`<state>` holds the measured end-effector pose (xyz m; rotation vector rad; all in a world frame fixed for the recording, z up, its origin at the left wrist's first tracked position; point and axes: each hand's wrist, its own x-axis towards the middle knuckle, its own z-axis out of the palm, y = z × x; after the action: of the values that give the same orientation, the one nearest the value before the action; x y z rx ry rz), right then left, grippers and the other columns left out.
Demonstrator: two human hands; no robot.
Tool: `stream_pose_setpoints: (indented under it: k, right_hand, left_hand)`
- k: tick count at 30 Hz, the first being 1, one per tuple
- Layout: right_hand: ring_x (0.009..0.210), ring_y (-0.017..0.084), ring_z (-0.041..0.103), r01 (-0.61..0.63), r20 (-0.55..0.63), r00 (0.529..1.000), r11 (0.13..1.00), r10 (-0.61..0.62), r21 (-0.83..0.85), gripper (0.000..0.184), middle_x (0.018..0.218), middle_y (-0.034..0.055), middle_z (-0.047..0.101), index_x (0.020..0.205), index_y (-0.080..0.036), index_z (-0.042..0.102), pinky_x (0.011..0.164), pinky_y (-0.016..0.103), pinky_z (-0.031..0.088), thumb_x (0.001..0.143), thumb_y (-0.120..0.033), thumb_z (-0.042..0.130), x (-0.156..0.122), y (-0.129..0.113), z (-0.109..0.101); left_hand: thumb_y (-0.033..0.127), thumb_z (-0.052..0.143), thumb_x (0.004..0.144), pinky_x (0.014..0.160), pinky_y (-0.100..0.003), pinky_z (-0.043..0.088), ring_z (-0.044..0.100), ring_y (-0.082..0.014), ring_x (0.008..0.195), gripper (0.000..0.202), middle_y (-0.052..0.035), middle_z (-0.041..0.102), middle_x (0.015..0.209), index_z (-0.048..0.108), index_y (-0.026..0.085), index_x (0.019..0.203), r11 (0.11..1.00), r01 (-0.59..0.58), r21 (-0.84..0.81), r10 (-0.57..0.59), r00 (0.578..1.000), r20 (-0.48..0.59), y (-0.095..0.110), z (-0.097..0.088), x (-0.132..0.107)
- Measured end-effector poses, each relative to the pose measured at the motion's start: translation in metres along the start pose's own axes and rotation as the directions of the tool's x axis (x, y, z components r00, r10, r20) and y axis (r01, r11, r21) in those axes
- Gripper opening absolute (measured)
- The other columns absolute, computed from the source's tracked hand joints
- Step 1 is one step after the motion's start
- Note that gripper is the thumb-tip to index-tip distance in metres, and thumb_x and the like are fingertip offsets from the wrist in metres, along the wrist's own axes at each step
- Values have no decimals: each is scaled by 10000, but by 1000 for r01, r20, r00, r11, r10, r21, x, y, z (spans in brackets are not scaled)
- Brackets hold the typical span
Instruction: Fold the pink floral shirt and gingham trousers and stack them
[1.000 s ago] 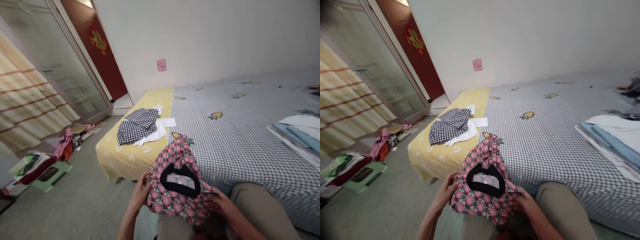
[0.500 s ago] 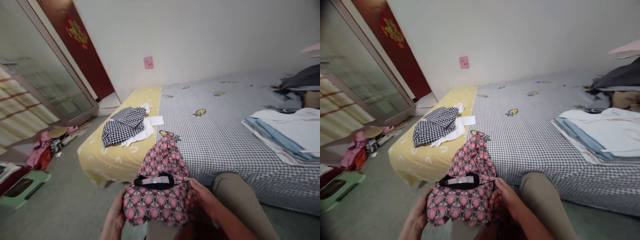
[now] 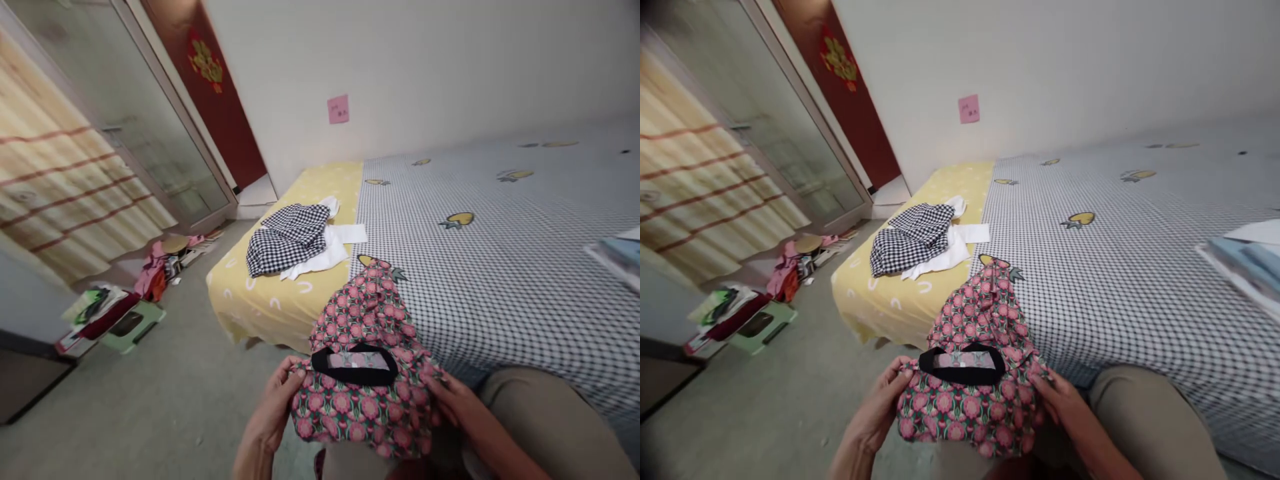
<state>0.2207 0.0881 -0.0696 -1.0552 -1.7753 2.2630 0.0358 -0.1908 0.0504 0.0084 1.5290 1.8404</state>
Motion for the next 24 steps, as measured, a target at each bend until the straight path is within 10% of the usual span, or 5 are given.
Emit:
stream_pose_setpoints:
  k: [4,11,18,24]
  right_hand:
    - [460,118,369,19,-108,994,984,1,179,497,504,-63,428,682,-240,528,462,252,328,748,-715,659,-16,-21,-4]
    - [465,149,421,-13,-17,1000,985,17,173,488,489,-30,466,642,-234,579,465,293,392,671,-693,741,-18,-26,0]
    - [378,68,300,-112,138,986,988,96,108,609,425,-119,329,872,-228,609,442,196,364,668,-797,682,-17,-9,3]
    - [308,102,354,-76,273,958,995,89,-58,646,387,-110,395,1000,-221,636,397,233,361,608,-726,729,-14,-17,2]
  left_hand:
    - [433,913,593,519,-170,343,460,-58,513,442,78,539,553,558,178,653,998,26,-64,-30,997,-72,4,4,-6]
    - [416,925,548,703,-256,525,673,-159,685,381,29,711,683,665,198,720,987,16,-161,-62,958,-281,-7,8,2]
    - [710,672,747,1075,-421,442,655,-289,1151,561,-79,774,1112,753,226,1020,991,117,65,-108,986,-125,-12,-14,-5]
    - [742,689,700,998,-398,436,646,-271,1006,571,-56,774,957,729,202,881,944,20,329,-7,999,-41,-4,-24,-18]
